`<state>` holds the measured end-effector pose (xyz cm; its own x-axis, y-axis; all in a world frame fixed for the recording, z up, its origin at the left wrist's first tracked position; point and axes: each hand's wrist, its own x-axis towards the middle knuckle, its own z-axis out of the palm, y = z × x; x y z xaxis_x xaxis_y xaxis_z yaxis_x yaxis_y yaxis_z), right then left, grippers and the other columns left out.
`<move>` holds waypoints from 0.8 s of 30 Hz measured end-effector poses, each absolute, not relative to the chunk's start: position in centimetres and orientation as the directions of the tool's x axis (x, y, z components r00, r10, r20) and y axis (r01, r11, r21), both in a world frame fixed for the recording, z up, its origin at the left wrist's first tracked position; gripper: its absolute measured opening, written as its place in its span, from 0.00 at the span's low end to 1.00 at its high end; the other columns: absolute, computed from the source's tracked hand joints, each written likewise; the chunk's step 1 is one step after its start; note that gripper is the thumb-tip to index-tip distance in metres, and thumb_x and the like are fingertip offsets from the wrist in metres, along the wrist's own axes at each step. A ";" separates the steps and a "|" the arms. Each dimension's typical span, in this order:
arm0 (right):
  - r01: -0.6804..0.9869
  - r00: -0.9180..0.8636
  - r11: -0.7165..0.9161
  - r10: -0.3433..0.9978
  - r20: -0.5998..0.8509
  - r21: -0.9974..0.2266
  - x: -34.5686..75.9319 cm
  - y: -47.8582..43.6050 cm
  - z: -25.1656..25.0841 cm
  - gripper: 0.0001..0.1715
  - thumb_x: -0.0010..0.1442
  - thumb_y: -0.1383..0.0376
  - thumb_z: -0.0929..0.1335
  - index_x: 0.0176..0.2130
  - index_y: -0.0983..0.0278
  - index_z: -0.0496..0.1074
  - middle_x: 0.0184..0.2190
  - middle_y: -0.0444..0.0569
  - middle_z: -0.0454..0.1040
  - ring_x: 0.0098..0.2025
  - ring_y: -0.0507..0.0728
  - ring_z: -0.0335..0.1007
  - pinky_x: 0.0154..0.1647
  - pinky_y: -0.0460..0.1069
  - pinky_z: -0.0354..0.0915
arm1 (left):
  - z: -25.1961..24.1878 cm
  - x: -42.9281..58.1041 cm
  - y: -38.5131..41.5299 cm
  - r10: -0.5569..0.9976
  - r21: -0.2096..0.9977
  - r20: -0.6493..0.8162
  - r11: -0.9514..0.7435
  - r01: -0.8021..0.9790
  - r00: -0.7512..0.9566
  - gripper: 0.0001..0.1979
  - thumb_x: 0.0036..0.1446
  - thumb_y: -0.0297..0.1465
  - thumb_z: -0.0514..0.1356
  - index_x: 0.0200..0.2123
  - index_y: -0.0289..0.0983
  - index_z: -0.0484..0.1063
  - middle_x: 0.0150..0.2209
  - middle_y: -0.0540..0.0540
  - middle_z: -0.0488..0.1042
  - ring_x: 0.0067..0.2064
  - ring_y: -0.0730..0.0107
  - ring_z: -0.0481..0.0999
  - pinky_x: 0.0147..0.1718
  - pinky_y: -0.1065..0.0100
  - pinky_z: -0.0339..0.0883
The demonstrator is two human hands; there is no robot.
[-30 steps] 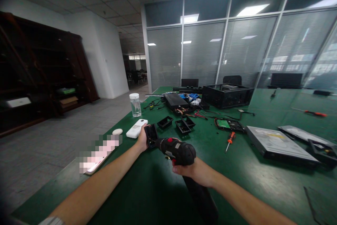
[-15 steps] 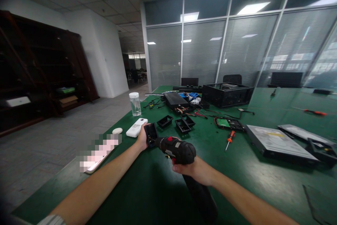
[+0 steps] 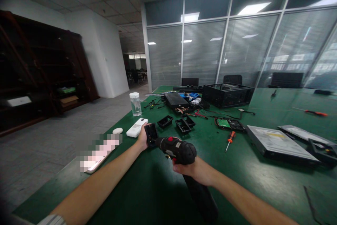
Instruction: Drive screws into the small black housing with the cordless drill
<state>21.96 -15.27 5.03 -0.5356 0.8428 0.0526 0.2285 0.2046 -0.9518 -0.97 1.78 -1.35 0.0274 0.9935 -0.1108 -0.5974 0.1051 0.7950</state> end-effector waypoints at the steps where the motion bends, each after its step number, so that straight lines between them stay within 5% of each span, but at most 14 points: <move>1: 0.228 -0.533 0.208 0.844 0.057 -0.951 21.9 -15.3 5.0 0.17 0.54 0.56 0.71 0.40 0.64 0.70 0.33 0.45 0.67 0.35 0.54 0.63 0.39 0.49 0.63 | -1.3 -1.0 1.7 0.993 0.793 -0.116 0.109 -0.599 0.027 0.19 0.48 0.48 0.57 0.34 0.39 0.68 0.23 0.51 0.70 0.23 0.66 0.71 0.24 0.67 0.64; 17: 0.073 -0.577 0.217 0.806 0.136 -0.973 22.3 -15.3 4.6 0.38 0.49 0.37 0.64 0.38 0.68 0.69 0.31 0.51 0.68 0.33 0.57 0.63 0.35 0.52 0.60 | -0.9 -0.9 1.5 0.989 0.788 -0.147 0.136 -0.600 0.031 0.18 0.48 0.48 0.56 0.33 0.39 0.67 0.22 0.50 0.70 0.23 0.66 0.71 0.25 0.66 0.64; 24: 0.073 -0.545 0.173 0.832 0.106 -0.982 22.0 -15.5 4.9 0.29 0.53 0.45 0.67 0.39 0.67 0.70 0.32 0.50 0.68 0.34 0.56 0.63 0.37 0.52 0.61 | -0.9 -0.9 1.4 0.989 0.799 -0.146 0.130 -0.588 0.020 0.18 0.47 0.48 0.56 0.31 0.39 0.67 0.21 0.51 0.69 0.21 0.66 0.70 0.23 0.67 0.63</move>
<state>22.01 -15.52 4.86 -0.5445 0.8320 0.1065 0.0727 0.1733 -0.9822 -0.87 1.43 -0.93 0.0196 0.9891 -0.1462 -0.5877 0.1297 0.7986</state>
